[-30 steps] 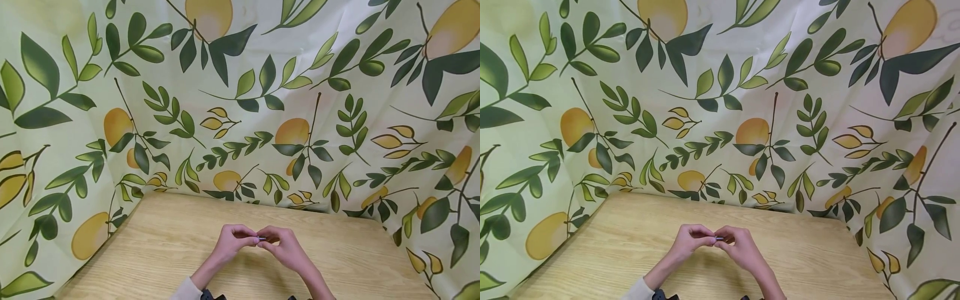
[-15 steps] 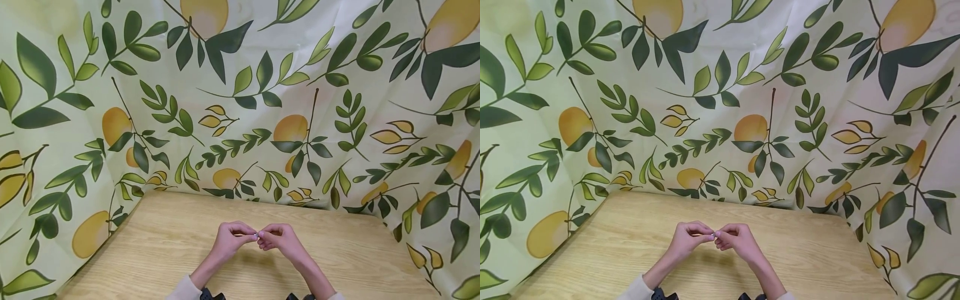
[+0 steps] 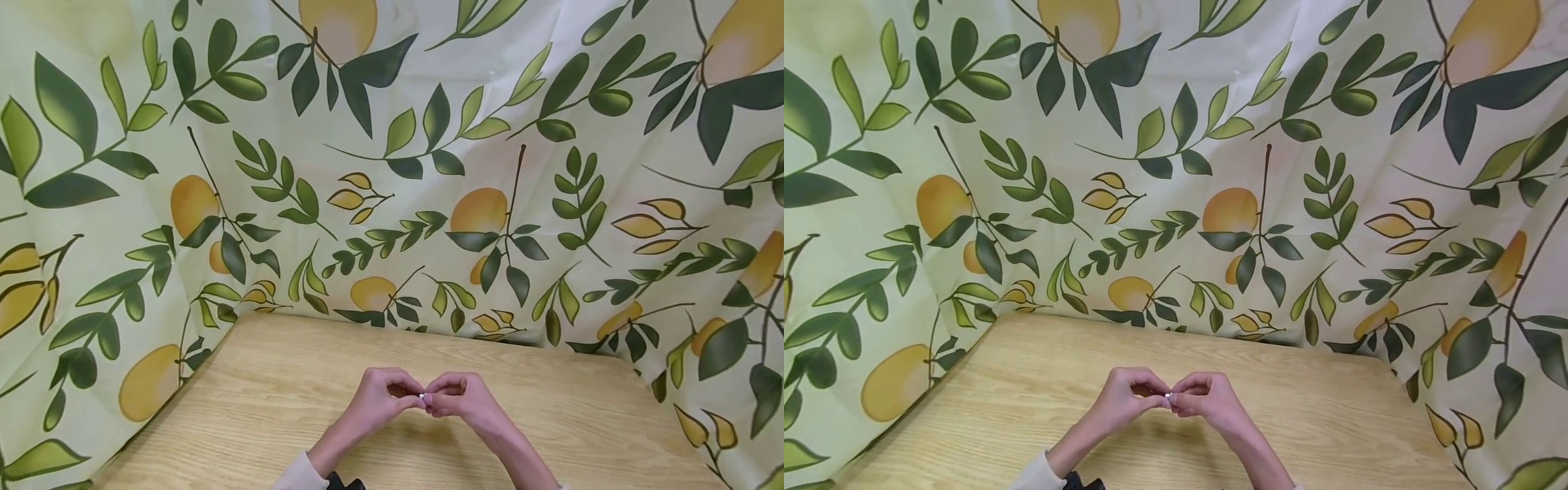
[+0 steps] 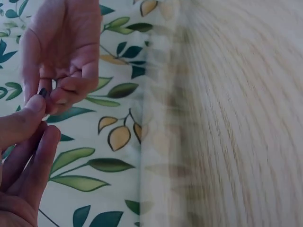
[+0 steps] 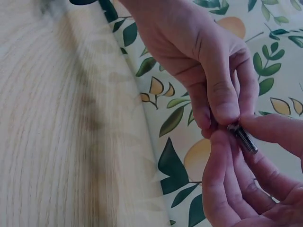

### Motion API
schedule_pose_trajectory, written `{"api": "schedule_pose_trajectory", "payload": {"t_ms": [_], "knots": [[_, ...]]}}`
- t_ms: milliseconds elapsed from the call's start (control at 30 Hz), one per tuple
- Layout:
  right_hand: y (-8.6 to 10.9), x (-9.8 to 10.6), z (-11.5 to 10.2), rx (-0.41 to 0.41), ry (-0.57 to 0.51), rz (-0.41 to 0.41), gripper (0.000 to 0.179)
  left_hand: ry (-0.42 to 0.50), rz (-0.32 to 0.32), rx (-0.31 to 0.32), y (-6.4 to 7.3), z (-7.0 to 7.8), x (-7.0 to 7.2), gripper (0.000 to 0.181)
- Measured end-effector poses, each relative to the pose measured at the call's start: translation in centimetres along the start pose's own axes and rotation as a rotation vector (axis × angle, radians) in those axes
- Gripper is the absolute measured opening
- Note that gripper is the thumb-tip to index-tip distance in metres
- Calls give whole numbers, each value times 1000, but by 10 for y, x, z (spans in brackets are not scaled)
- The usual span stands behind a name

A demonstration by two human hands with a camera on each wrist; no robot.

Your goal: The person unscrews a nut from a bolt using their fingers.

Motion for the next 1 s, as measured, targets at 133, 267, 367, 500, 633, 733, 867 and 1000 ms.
{"api": "schedule_pose_trajectory", "payload": {"t_ms": [133, 267, 367, 500, 633, 733, 867, 1000], "knots": [[2, 1, -1, -7, 53, 28, 33, -113, -38, -38, 0, 6, -2, 6], [3, 1, -5, 16, 92, 62, 31, -132, -46, -42, 0, 7, -1, 7], [2, 0, -10, 68, 114, 75, 29, -105, -41, -28, 1, 6, 1, 9], [2, 0, -16, 124, 139, 79, 27, -79, -41, -14, 0, 6, 3, 9], [1, -1, -11, 73, 132, 51, 30, -85, -51, -26, -2, 7, 1, 9], [1, -3, -7, 36, 123, 25, 31, -91, -55, -38, -2, 7, 0, 10], [0, -4, -8, 49, 126, 20, 29, -96, -56, -48, 0, 7, -1, 11], [1, -3, -8, 63, 157, 28, 27, -96, -58, -43, 2, 7, -2, 10]]}}
Point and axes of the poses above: each hand's wrist, its own y-axis away from the middle knuckle, its own x-axis out of the back of the hand, z = x × y, the point moved 10 cm from there along -y, towards the middle knuckle, and after that the axes turned 10 degrees about -z, right-handed, at the moved point
